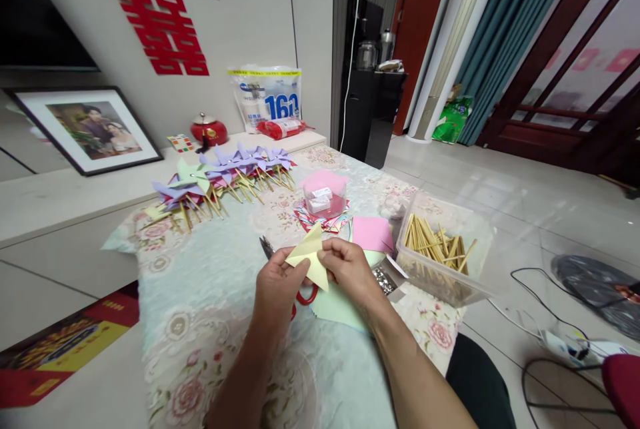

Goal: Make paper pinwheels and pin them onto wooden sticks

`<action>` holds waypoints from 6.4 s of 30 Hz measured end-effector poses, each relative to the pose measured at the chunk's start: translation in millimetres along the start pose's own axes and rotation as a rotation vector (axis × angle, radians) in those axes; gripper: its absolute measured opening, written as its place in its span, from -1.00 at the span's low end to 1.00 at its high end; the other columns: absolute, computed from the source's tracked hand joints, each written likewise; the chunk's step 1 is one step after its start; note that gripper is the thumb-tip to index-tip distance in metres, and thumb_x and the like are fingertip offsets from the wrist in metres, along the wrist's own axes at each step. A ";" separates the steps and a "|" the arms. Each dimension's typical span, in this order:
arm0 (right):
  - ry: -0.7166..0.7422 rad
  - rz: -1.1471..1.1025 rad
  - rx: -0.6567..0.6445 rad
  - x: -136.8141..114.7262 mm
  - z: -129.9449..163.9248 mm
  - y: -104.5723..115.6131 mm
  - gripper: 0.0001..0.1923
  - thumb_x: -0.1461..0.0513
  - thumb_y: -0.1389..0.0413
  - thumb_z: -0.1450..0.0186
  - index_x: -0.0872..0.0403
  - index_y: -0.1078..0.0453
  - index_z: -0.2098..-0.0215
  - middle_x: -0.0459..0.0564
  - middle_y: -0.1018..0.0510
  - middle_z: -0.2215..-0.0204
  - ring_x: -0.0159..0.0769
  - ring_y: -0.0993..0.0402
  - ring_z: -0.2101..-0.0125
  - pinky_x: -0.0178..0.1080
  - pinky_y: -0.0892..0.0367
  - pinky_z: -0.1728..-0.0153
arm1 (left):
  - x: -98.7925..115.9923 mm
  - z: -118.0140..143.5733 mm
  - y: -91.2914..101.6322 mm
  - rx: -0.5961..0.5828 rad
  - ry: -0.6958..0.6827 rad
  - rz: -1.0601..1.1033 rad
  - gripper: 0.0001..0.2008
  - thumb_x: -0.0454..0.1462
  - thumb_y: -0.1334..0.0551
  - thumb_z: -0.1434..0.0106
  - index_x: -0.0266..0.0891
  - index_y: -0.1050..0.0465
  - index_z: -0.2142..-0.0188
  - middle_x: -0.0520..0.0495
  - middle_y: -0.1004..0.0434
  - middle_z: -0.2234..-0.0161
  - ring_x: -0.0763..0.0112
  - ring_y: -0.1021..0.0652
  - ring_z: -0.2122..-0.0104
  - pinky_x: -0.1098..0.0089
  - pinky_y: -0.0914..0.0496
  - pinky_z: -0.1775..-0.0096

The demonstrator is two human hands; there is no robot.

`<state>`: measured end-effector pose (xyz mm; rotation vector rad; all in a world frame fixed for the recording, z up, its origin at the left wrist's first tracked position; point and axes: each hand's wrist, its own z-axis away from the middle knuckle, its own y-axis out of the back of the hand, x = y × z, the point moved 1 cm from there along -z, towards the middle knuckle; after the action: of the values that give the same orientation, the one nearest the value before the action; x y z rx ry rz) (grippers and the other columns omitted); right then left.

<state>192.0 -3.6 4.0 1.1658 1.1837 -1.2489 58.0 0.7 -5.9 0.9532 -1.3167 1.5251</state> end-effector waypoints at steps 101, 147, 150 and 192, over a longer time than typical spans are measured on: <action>0.012 0.388 -0.284 -10.9 48.3 -37.2 -0.75 0.09 -0.19 -0.26 0.09 -0.44 0.46 -0.18 -0.29 0.62 -0.41 -0.14 0.56 -0.32 -0.01 0.54 | 0.5 70.8 59.3 0.039 0.055 -0.146 -0.81 -0.18 -0.34 -0.08 -0.26 -0.42 0.47 0.11 -0.37 0.64 0.52 -0.33 0.60 0.50 -0.21 0.49; -0.051 -0.171 -0.140 -5.1 -15.9 -35.0 -0.77 0.12 -0.30 -0.06 0.10 -0.43 0.51 -0.20 -0.39 0.76 -0.47 -0.23 0.72 -0.38 -0.09 0.65 | 11.2 24.5 30.3 -0.101 -0.114 0.231 -0.33 -0.08 -0.46 0.02 -0.21 -0.39 -0.07 -0.06 -0.55 0.27 0.46 -0.49 0.46 0.45 -0.36 0.41; -0.120 -0.258 -0.178 4.7 -10.1 -34.7 -0.73 0.09 -0.32 -0.07 0.11 -0.44 0.47 -0.19 -0.41 0.74 -0.47 -0.23 0.74 -0.39 -0.10 0.68 | 7.3 23.7 36.0 -0.171 -0.061 0.242 -0.37 -0.05 -0.48 0.04 -0.21 -0.44 0.00 0.00 -0.54 0.37 0.46 -0.48 0.48 0.42 -0.38 0.37; 0.393 1.024 -0.208 13.4 21.0 -65.1 -0.93 0.32 -0.11 -0.27 0.09 -0.40 0.26 0.05 -0.46 0.26 -0.15 -0.37 0.20 -0.19 -0.27 0.17 | 8.4 5.9 66.4 0.117 -0.067 0.642 -0.69 -0.27 -0.54 0.08 -0.30 -0.48 0.41 0.01 -0.55 0.44 0.52 -0.49 0.47 0.49 -0.37 0.39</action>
<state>126.7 -25.0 -7.1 1.5868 0.7468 -0.1245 -7.6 -7.3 -17.9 0.6819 -1.6979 2.0814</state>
